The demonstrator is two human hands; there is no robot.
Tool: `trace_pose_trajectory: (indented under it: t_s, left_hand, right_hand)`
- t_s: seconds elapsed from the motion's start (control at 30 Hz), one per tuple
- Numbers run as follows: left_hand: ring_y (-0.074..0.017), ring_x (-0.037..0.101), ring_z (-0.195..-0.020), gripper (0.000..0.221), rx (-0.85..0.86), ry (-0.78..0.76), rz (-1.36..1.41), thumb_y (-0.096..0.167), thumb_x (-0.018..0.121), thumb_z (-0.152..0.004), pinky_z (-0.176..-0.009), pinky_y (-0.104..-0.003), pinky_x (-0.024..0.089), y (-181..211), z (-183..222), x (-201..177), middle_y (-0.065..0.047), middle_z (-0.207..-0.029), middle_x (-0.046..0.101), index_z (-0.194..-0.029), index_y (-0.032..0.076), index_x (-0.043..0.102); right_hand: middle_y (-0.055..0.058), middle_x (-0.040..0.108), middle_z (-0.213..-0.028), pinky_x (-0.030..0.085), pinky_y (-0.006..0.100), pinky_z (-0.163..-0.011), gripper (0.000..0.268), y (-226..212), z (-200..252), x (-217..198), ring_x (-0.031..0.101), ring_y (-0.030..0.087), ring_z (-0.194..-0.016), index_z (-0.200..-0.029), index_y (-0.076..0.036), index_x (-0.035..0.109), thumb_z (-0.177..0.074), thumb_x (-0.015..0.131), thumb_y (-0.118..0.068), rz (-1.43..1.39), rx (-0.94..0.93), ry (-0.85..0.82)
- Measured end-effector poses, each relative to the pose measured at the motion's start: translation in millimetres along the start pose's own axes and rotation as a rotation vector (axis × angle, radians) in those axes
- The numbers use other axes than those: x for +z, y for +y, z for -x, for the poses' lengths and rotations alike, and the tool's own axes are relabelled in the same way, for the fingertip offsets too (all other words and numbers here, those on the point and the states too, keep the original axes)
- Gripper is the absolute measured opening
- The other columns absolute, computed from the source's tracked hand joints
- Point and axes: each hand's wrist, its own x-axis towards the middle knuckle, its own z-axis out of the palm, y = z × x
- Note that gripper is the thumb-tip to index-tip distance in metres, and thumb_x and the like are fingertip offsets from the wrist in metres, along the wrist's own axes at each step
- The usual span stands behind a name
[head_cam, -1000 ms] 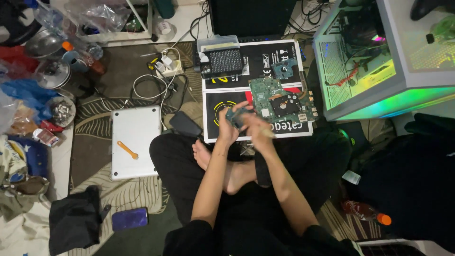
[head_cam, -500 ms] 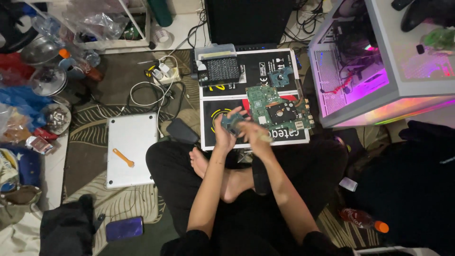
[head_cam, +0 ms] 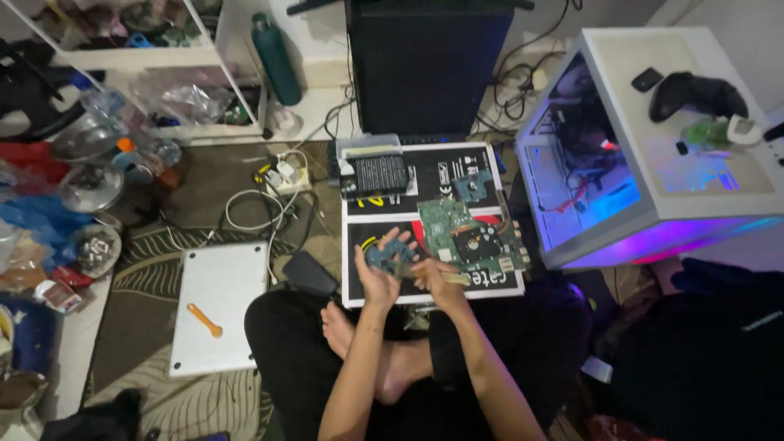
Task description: Finishing the cleaning and inspection of a motherboard and a smaller circuit board by hand.
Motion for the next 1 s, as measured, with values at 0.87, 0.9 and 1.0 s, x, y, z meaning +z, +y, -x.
trace_pose_trajectory:
  t_s: [0.87,0.9,1.0]
  left_hand:
    - [-0.0316,0.049,-0.139,0.053,0.071,-0.107,-0.222,0.033,0.045,-0.106,-0.109,-0.043,0.044,0,21,29,-0.021,-0.15,0.052,-0.151,0.007,0.047]
    - [-0.0247,0.051,-0.135,0.053,0.087,-0.153,-0.297,0.033,0.045,-0.106,-0.105,-0.04,0.047,-4,19,24,-0.018,-0.151,0.052,-0.153,0.009,0.046]
    - [-0.0218,0.05,-0.136,0.048,0.151,-0.226,-0.631,0.027,0.046,-0.106,-0.109,-0.039,0.044,6,36,35,-0.015,-0.15,0.053,-0.151,0.011,0.05]
  right_hand:
    - [0.015,0.072,-0.096,0.058,0.028,-0.066,0.021,-59,-1,20,0.066,0.015,-0.08,-0.122,-0.009,0.07,-0.104,0.059,-0.014,-0.014,0.034,0.438]
    - [0.013,0.073,-0.105,0.058,0.026,-0.069,0.023,-55,-2,18,0.067,0.014,-0.088,-0.123,-0.009,0.068,-0.102,0.061,-0.012,-0.057,0.042,0.409]
    - [0.01,0.075,-0.108,0.059,0.025,-0.076,0.034,-28,-2,9,0.069,0.013,-0.093,-0.122,-0.007,0.067,-0.089,0.075,-0.005,-0.115,0.024,0.322]
